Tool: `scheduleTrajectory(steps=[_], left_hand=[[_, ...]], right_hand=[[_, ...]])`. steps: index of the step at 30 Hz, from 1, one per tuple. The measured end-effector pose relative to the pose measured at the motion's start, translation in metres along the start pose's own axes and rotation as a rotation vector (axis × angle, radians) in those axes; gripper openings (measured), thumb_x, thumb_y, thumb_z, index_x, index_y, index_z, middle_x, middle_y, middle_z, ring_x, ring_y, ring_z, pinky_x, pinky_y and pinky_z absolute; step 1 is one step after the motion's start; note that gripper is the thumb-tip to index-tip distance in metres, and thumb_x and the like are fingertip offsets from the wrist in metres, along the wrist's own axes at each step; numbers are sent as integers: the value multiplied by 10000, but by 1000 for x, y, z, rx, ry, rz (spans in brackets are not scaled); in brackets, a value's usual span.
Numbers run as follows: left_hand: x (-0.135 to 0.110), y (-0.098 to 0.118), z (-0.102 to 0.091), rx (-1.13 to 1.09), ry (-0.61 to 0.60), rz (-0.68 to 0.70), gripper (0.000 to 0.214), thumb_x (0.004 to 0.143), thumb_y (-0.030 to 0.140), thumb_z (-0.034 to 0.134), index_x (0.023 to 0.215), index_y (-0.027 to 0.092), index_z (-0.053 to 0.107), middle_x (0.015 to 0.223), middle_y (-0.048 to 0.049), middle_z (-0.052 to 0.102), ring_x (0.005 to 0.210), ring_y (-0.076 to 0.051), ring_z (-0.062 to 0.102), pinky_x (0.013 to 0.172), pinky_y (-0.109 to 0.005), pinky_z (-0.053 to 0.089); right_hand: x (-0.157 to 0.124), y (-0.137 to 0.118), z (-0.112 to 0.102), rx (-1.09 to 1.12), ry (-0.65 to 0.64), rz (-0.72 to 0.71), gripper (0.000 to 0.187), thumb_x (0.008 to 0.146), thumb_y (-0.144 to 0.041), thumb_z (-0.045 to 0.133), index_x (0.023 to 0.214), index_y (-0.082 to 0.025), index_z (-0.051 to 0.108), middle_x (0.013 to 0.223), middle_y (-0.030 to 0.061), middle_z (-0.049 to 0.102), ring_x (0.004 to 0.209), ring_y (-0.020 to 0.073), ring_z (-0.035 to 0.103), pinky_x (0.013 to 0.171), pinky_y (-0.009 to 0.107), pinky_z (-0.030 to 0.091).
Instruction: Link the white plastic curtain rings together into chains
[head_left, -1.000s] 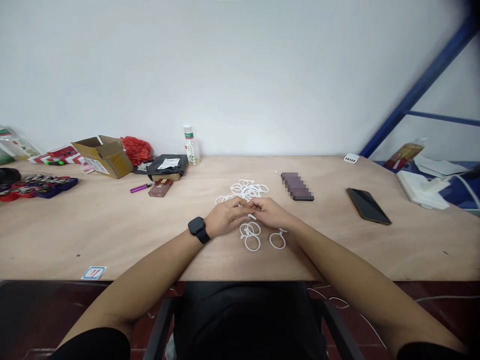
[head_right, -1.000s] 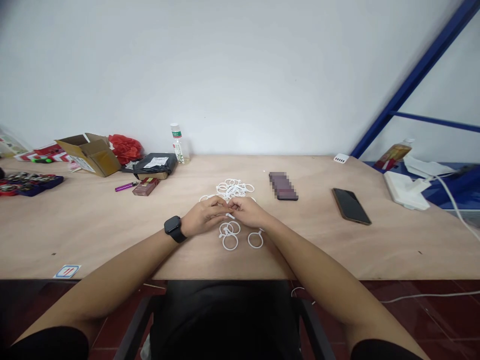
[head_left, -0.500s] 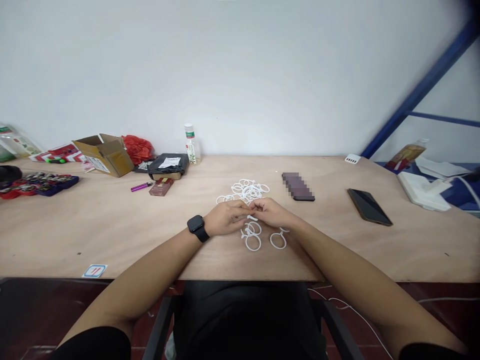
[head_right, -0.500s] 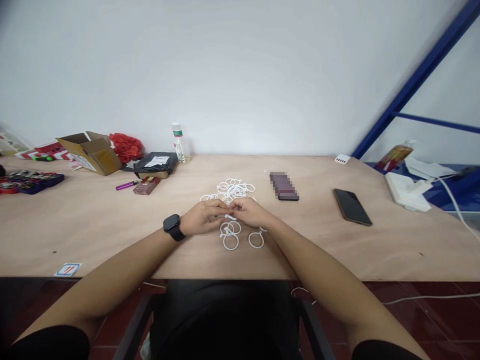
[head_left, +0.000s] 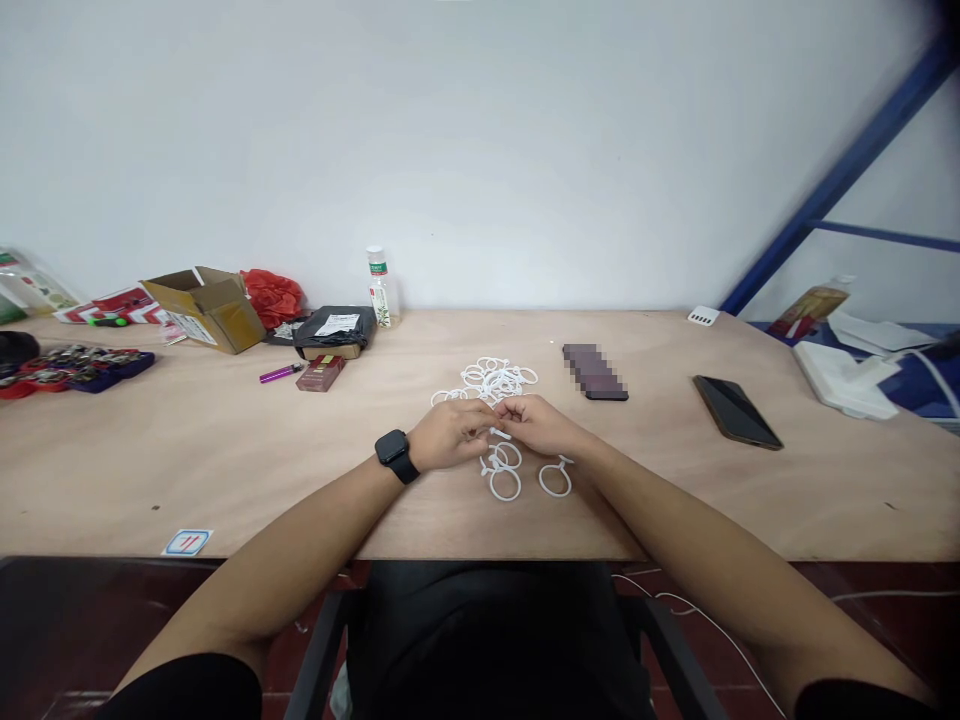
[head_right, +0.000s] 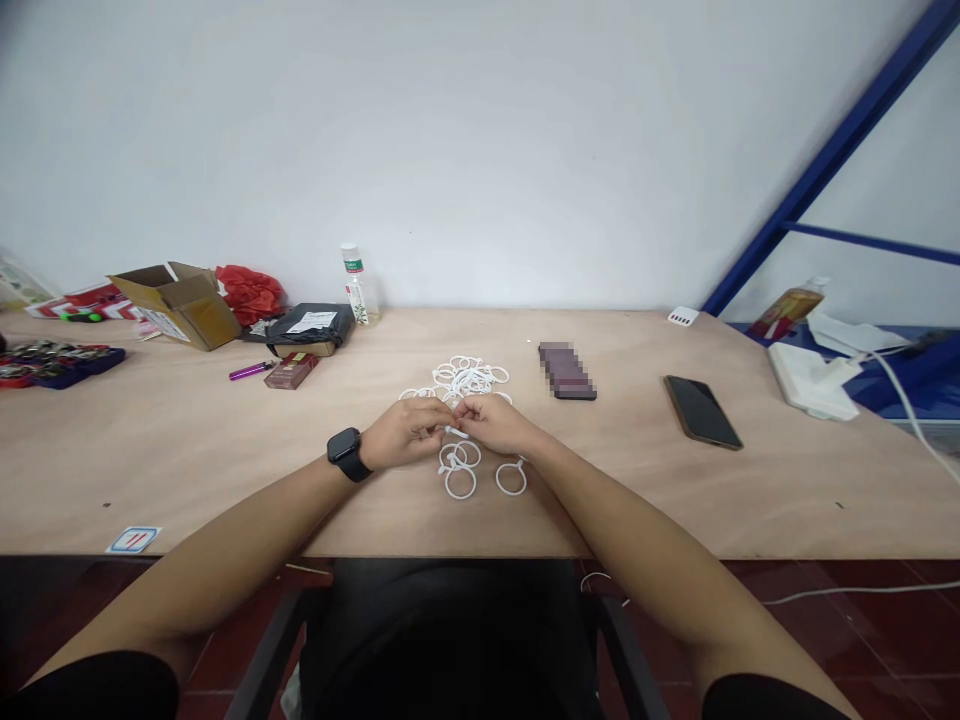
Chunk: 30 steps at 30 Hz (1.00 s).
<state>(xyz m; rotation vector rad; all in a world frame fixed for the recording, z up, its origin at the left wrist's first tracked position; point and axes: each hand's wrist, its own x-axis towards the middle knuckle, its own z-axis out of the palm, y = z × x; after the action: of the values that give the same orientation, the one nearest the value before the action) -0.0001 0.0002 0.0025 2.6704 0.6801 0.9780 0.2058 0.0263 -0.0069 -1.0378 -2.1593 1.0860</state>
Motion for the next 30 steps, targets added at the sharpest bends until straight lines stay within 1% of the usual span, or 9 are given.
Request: scheduleTrajectory(steps=[6, 11, 14, 19, 21, 24, 26, 28, 30], left_hand=[[2, 0, 1, -6, -2, -20, 259, 771, 88, 501, 957, 162, 665, 955, -65, 689, 782, -143, 620, 701, -258, 512], [3, -1, 1, 10, -33, -39, 268, 769, 73, 480, 964, 159, 643, 973, -75, 669, 880, -169, 621, 802, -302, 517], [3, -2, 2, 23, -40, -41, 287, 766, 58, 462, 969, 163, 636, 979, -74, 659, 902, -175, 612, 821, -314, 516], [1, -8, 4, 2, -1, -7, 282, 795, 38, 430, 917, 180, 640, 987, -57, 649, 940, -161, 611, 862, -313, 513], [0, -8, 5, 22, 56, -6, 288, 830, 59, 432, 978, 187, 644, 1040, -65, 632, 976, -161, 607, 875, -316, 514], [-1, -3, 3, 75, 131, -69, 309, 876, 160, 494, 1160, 201, 608, 1140, -94, 583, 999, -173, 597, 843, -314, 526], [-2, 3, 1, 56, 66, -57, 283, 882, 235, 536, 1151, 215, 622, 1125, -90, 585, 993, -178, 597, 846, -311, 523], [-3, 7, -1, 10, -77, -19, 252, 876, 312, 568, 1097, 226, 653, 1103, -78, 591, 969, -178, 605, 859, -308, 517], [-4, 8, -1, -16, -206, -4, 295, 849, 408, 609, 1079, 233, 668, 1135, -77, 573, 948, -181, 611, 863, -309, 513]], right_hand=[[1, -1, 2, -19, 39, 7, 149, 805, -293, 576, 783, -160, 640, 709, 0, 615, 631, 118, 523, 563, 221, 390], [1, -2, 3, -30, 69, 31, 132, 797, -273, 571, 778, -159, 635, 683, -12, 598, 598, 109, 494, 540, 216, 367], [1, -4, 4, -38, 88, 18, 123, 795, -264, 566, 769, -162, 629, 668, -17, 590, 592, 107, 483, 533, 210, 358], [2, -5, 2, -95, 156, 2, 102, 787, -232, 552, 780, -167, 631, 685, -8, 622, 602, 114, 521, 554, 215, 384], [3, -3, 0, -139, 217, -2, 108, 790, -237, 552, 798, -171, 638, 719, 4, 654, 628, 123, 556, 582, 223, 407], [5, 3, -6, -251, 352, 41, 105, 776, -233, 556, 782, -181, 647, 731, 11, 678, 651, 135, 589, 605, 230, 419], [7, 9, -12, -314, 442, 97, 94, 749, -216, 561, 741, -186, 650, 699, 6, 675, 640, 137, 594, 598, 229, 413], [9, 16, -18, -344, 520, 155, 85, 727, -217, 569, 708, -189, 647, 675, 2, 670, 623, 137, 592, 587, 229, 406], [11, 22, -24, -348, 583, 206, 84, 723, -248, 588, 728, -189, 648, 674, 2, 671, 615, 139, 590, 579, 231, 404]])
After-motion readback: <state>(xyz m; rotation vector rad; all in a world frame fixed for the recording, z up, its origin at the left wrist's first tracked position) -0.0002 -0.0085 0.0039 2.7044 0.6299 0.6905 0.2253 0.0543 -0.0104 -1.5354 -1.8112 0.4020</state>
